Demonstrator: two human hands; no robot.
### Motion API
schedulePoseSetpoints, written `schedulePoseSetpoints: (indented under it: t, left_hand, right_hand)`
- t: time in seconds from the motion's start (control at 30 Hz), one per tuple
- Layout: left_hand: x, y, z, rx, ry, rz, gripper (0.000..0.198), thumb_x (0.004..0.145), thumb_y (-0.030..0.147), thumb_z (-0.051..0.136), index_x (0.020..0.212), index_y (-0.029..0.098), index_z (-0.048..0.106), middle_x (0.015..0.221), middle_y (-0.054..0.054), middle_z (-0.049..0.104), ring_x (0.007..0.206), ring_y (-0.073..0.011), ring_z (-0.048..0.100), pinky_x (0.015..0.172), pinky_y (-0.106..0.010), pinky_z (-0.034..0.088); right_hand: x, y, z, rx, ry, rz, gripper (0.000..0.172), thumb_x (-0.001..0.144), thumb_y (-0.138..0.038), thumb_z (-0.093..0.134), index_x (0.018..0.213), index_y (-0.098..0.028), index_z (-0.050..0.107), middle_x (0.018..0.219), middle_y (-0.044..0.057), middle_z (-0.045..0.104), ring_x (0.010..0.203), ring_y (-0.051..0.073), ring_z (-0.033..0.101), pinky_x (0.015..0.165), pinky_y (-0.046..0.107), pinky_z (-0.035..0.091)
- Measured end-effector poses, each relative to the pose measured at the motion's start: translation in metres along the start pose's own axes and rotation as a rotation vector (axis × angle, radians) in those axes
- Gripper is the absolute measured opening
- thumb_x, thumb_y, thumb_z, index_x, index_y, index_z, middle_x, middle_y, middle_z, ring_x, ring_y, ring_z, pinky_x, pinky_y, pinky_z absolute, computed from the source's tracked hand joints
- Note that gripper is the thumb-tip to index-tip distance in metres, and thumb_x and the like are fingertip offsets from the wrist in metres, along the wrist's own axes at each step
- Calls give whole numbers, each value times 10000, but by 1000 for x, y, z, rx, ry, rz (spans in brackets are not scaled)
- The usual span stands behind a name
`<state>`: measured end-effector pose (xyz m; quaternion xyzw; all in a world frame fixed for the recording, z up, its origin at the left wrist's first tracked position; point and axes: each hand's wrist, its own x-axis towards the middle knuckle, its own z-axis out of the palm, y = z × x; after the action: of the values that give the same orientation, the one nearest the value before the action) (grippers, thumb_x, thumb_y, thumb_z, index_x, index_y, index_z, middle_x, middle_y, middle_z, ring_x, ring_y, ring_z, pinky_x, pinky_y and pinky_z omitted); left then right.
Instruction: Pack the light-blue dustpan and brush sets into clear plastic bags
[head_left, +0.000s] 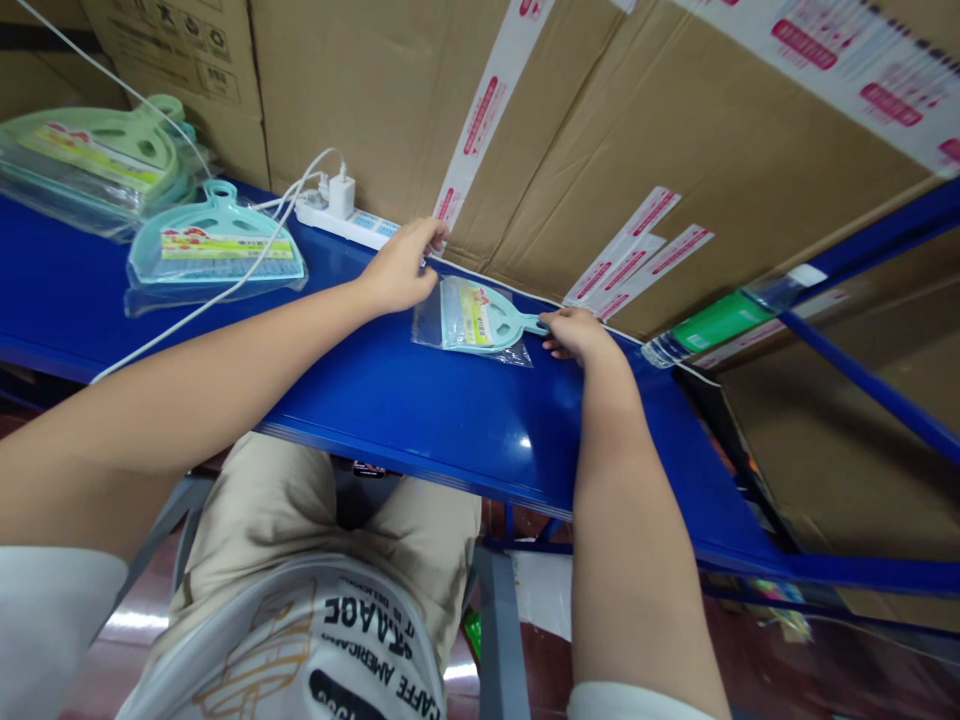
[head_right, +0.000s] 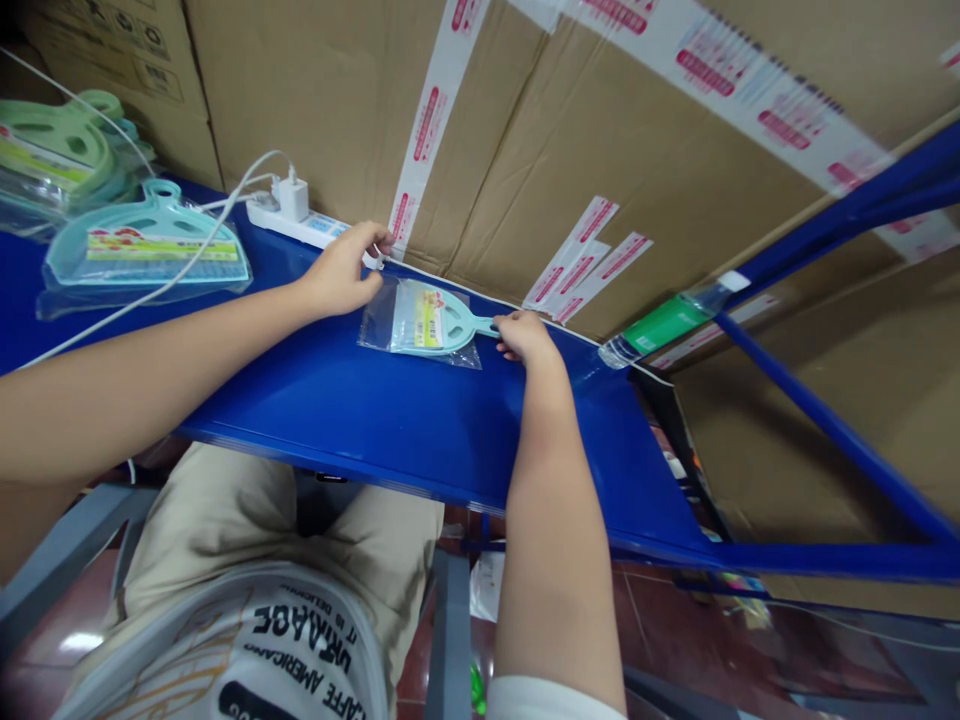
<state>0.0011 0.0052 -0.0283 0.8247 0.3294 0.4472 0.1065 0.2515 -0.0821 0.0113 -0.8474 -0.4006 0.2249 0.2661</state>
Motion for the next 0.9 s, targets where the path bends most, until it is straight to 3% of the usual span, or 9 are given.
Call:
schedulePoseSetpoints:
  t: [0.2,0.5,0.9]
  left_hand:
    - [1,3,-1,14,-68,-57,146,827,157,557,909,204,669,894,-44,697,910,-208,665,887,-356,526]
    - [2,7,-9,29,-73,-190,195,786,145,573,927,209,691,815,-24,675,864,-198,649,838,-319,517]
    - [3,-3,-5,-28,-28,-128,90,723,172,591,771,236,632,671,2,577,764,-195,592,736,-323,486]
  right_hand:
    - [-5,-3,-1,17,-18,14,169,1030,-174,543,876,-159,612,585,-48,553,420,62,486,396,157,387]
    - [-9,-4,-2,45,-44,32,182,1032,-172,546,857,-165,594,588,-54,558,416,59,486,399,160,387]
    - [-3,-1,-1,24,-27,2,156,1012,-175,566,867,-166,624,607,-30,597,420,66,499,409,162,417]
